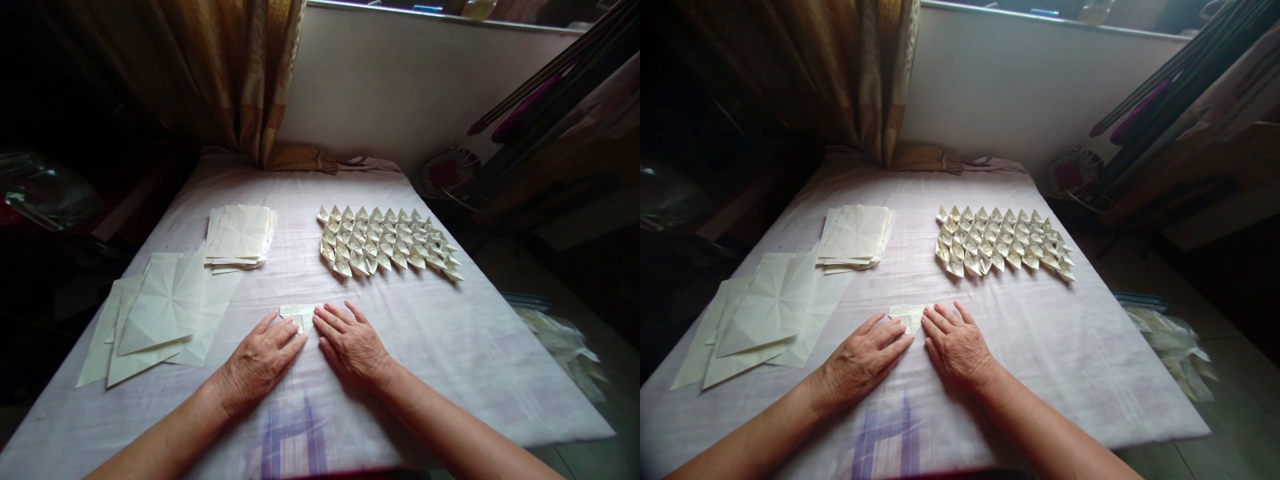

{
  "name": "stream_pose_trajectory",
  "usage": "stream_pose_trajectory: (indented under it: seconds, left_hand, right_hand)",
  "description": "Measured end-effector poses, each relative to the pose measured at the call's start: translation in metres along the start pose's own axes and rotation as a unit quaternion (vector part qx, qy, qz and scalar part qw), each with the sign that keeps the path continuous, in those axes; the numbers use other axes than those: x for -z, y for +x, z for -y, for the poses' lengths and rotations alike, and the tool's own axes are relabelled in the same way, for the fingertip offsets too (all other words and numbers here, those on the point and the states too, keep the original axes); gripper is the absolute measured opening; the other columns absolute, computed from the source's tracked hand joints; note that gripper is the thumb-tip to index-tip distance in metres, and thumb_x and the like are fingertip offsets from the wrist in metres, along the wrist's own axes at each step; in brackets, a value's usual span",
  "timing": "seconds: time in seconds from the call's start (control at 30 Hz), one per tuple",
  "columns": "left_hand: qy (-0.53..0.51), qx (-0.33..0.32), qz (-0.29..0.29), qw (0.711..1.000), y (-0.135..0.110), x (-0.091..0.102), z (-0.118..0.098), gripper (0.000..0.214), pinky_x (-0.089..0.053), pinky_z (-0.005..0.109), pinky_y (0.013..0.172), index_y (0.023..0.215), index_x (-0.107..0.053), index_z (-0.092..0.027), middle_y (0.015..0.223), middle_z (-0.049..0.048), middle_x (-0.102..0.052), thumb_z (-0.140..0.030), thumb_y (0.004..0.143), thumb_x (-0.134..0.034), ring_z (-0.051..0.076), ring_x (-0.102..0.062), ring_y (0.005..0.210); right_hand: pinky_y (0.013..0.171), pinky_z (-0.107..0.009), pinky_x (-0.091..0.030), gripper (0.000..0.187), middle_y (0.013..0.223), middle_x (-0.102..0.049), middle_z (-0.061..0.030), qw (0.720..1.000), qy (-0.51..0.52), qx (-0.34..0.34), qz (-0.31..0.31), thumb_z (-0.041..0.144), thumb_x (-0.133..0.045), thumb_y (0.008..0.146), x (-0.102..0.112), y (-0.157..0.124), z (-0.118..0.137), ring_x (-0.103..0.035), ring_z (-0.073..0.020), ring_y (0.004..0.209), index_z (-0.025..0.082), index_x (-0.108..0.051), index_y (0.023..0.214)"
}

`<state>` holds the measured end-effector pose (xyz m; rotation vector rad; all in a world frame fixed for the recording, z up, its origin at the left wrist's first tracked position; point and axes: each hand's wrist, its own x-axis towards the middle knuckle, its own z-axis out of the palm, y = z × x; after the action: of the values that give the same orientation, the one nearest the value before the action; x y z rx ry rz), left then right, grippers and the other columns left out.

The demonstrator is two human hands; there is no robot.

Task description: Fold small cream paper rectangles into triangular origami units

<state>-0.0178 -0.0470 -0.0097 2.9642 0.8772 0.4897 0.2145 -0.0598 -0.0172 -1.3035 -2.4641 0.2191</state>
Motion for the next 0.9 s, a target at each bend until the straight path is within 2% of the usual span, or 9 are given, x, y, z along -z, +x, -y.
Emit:
stream_pose_trajectory:
  seconds: [0.17,0.3,0.43,0.5,0.57,0.63,0.73,0.9]
  left_hand:
    - [0.022,-0.002,-0.008,1.0,0.001,-0.003,-0.001,0.024,-0.031,0.044,0.113,0.115,-0.06,-0.019,0.111,0.0055,-0.066,-0.016,0.094,-0.048,0.02,-0.058,0.113]
    - [0.042,0.005,-0.006,0.999,0.004,-0.002,-0.003,0.019,-0.03,0.041,0.113,0.108,-0.06,-0.02,0.108,0.0039,-0.065,-0.016,0.094,-0.048,0.018,-0.058,0.11]
    - [0.064,0.013,-0.016,0.998,0.005,-0.002,-0.009,0.016,-0.03,0.043,0.112,0.105,-0.059,-0.019,0.106,0.0046,-0.065,-0.015,0.094,-0.049,0.019,-0.058,0.109]
    - [0.081,0.019,0.003,0.997,0.009,-0.001,-0.014,0.013,-0.036,0.043,0.105,0.099,-0.059,-0.018,0.1,0.0052,-0.065,-0.012,0.092,-0.05,0.02,-0.06,0.101]
    - [0.102,0.035,0.027,0.994,0.016,0.0,-0.018,0.01,-0.044,0.039,0.091,0.093,-0.058,-0.018,0.09,0.0046,-0.064,-0.012,0.092,-0.051,0.02,-0.061,0.087]
    - [0.119,0.067,0.047,0.99,0.026,0.0,-0.021,0.008,-0.046,0.037,0.077,0.09,-0.058,-0.018,0.081,0.0037,-0.063,-0.015,0.092,-0.051,0.02,-0.06,0.075]
    - [0.115,0.106,0.1,0.983,0.042,0.001,-0.021,0.011,-0.046,0.036,0.07,0.089,-0.061,-0.017,0.079,0.0063,-0.064,-0.014,0.092,-0.051,0.023,-0.062,0.075]
    - [0.108,0.109,0.158,0.975,0.059,0.009,-0.019,0.015,-0.048,0.034,0.066,0.085,-0.064,-0.013,0.08,0.0094,-0.066,-0.006,0.087,-0.051,0.023,-0.065,0.072]
  right_hand:
    - [0.109,-0.052,-0.027,0.035,0.135,-0.059,-0.0061,0.998,-0.035,-0.049,-0.022,0.025,-0.047,0.095,-0.006,0.001,0.009,-0.053,-0.029,0.125,0.021,-0.06,0.128]
    - [0.108,-0.048,-0.03,0.038,0.138,-0.057,-0.0059,0.993,-0.044,-0.104,-0.024,0.025,-0.045,0.095,-0.014,0.001,0.017,-0.049,-0.0281,0.129,0.019,-0.058,0.13]
    - [0.109,-0.047,-0.029,0.041,0.141,-0.053,-0.0065,0.987,-0.035,-0.153,-0.025,0.026,-0.046,0.094,-0.015,0.003,0.02,-0.045,-0.0276,0.133,0.017,-0.056,0.133]
    - [0.109,-0.046,-0.028,0.041,0.142,-0.053,-0.0061,0.986,-0.028,-0.164,-0.024,0.025,-0.047,0.093,-0.013,0.004,0.02,-0.044,-0.0271,0.133,0.019,-0.056,0.133]
    - [0.108,-0.046,-0.029,0.04,0.141,-0.054,-0.0058,0.985,-0.023,-0.168,-0.022,0.025,-0.048,0.092,-0.011,0.006,0.019,-0.045,-0.0266,0.132,0.021,-0.058,0.131]
    - [0.108,-0.045,-0.029,0.039,0.139,-0.056,-0.0059,0.985,-0.02,-0.171,-0.019,0.025,-0.049,0.092,-0.01,0.007,0.019,-0.045,-0.0264,0.132,0.022,-0.059,0.13]
    - [0.106,-0.045,-0.03,0.037,0.139,-0.056,-0.006,0.985,-0.016,-0.171,-0.015,0.026,-0.049,0.093,-0.008,0.007,0.018,-0.046,-0.0263,0.131,0.024,-0.06,0.128]
    - [0.105,-0.045,-0.031,0.037,0.139,-0.056,-0.0064,0.987,-0.015,-0.159,-0.018,0.028,-0.049,0.093,-0.008,0.007,0.016,-0.046,-0.0268,0.13,0.024,-0.06,0.128]
